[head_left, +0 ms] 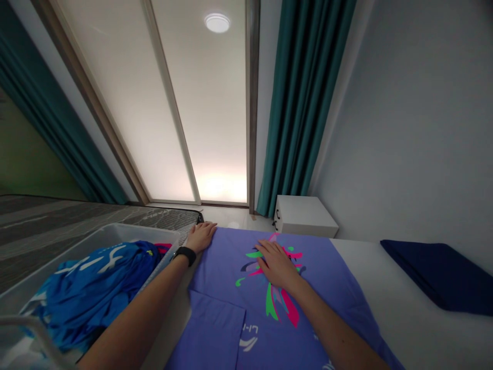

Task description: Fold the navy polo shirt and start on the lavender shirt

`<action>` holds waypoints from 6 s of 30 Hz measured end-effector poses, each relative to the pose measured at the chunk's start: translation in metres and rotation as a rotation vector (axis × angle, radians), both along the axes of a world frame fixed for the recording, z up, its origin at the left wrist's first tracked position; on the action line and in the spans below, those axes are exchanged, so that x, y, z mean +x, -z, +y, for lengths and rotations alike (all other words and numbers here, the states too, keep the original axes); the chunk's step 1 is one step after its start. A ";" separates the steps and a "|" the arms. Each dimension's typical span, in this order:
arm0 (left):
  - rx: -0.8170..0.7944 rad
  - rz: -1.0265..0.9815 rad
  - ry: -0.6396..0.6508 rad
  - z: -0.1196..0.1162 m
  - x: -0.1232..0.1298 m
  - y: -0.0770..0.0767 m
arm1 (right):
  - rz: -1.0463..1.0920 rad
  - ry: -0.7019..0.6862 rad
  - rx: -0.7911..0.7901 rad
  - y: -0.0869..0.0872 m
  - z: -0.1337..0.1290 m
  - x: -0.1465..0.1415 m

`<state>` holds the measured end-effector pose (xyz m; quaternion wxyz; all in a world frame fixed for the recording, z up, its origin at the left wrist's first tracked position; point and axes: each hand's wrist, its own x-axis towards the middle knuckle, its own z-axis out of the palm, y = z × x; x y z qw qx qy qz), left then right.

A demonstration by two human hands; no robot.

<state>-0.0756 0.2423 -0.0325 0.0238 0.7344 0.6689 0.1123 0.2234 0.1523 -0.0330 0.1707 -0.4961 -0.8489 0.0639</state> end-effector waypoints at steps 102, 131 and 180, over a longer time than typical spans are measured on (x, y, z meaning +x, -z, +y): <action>0.148 -0.240 0.536 -0.054 0.088 -0.006 | 0.025 0.497 0.042 0.001 0.049 0.171; 0.134 -0.233 0.544 -0.056 0.088 -0.008 | 0.226 0.492 0.105 -0.010 0.045 0.188; -0.043 -0.210 -0.145 -0.024 0.025 -0.017 | 0.032 0.093 0.137 0.012 -0.009 0.097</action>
